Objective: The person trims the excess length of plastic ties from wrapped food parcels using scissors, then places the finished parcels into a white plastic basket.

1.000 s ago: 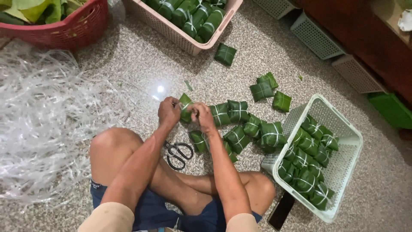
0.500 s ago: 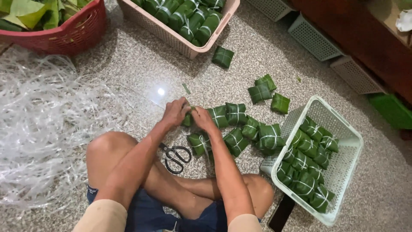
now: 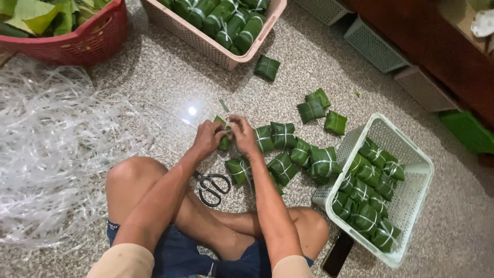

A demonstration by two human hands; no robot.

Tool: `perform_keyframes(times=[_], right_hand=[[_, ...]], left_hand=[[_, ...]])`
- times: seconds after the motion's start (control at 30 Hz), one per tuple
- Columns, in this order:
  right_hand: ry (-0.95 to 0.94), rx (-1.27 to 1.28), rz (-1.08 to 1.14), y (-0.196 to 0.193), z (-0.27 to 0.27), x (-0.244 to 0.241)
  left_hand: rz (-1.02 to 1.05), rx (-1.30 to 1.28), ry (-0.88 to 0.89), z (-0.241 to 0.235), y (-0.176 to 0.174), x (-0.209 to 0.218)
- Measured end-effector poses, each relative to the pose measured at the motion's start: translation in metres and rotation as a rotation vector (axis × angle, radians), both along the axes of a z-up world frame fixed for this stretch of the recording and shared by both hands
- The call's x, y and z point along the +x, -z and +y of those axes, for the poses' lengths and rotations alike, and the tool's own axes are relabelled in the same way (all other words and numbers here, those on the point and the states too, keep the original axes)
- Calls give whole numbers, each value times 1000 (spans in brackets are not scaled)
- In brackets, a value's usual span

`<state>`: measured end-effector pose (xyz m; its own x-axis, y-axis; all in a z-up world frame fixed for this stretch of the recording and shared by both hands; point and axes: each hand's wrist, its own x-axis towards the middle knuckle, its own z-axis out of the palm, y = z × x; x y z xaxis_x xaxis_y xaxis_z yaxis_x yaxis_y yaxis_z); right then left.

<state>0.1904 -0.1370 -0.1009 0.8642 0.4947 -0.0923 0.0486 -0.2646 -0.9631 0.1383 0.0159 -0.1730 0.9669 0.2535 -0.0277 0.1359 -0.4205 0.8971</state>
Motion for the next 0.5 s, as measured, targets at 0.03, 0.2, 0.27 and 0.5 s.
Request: perform_keyframes(times=[0.03,0.2,0.27,0.5], right_hand=[[-14,3,-5,6,6,4],[-90,-251,-269,58,-1,26],[-13,-273,-194,61,0,22],[54,-211,-103,67,3,11]], left_hand=[[-10,2,3,-5,10,7],[15,-53,4,6,25,14],[39,-56,-16,11,22,14],[27,-144,15,11,5,12]])
